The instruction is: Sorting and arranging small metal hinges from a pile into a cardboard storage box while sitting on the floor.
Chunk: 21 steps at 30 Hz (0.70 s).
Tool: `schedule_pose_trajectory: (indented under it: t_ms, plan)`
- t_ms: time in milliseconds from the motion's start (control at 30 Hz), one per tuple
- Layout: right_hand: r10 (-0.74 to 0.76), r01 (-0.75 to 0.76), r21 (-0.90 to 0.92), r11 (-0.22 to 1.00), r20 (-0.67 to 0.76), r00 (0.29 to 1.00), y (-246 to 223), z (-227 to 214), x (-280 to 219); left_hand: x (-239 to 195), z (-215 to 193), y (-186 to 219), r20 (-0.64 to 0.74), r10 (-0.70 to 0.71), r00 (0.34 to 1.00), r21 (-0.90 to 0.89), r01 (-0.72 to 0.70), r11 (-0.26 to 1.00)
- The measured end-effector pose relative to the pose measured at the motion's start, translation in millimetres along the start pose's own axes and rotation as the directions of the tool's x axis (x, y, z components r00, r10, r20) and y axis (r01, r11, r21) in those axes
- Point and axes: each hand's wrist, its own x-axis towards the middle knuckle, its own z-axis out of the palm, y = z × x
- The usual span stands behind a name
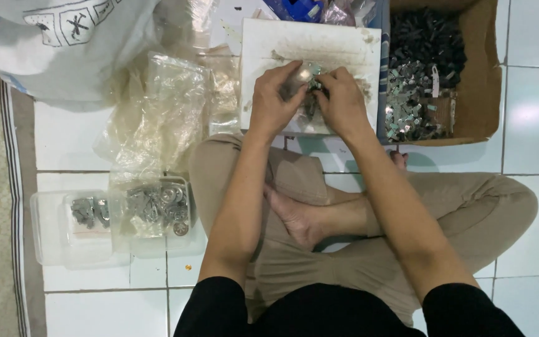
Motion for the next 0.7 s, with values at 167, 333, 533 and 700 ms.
schedule_pose_trajectory:
  t_ms: [167,333,533,700]
  plan:
    - [-0.055,0.056,-0.035,0.998,0.012,0.998,2,-4,2,0,-1,1,-0.008,0.000,1.000,-0.012,0.000,1.000]
    - [-0.072,0.076,0.083,0.994,-0.049,0.996,15,-6,4,-1,1,-1,-0.018,0.008,1.000,-0.039,-0.009,0.999]
    - [0.055,0.066,0.550,0.832,-0.199,0.978,13,-21,4,0,2,3,0.006,0.019,1.000,-0.035,-0.019,0.999]
    - [0.059,0.116,0.597,0.794,-0.264,0.963,-19,-31,11,1,0,7,-0.021,0.026,0.999,-0.078,-0.027,0.997]
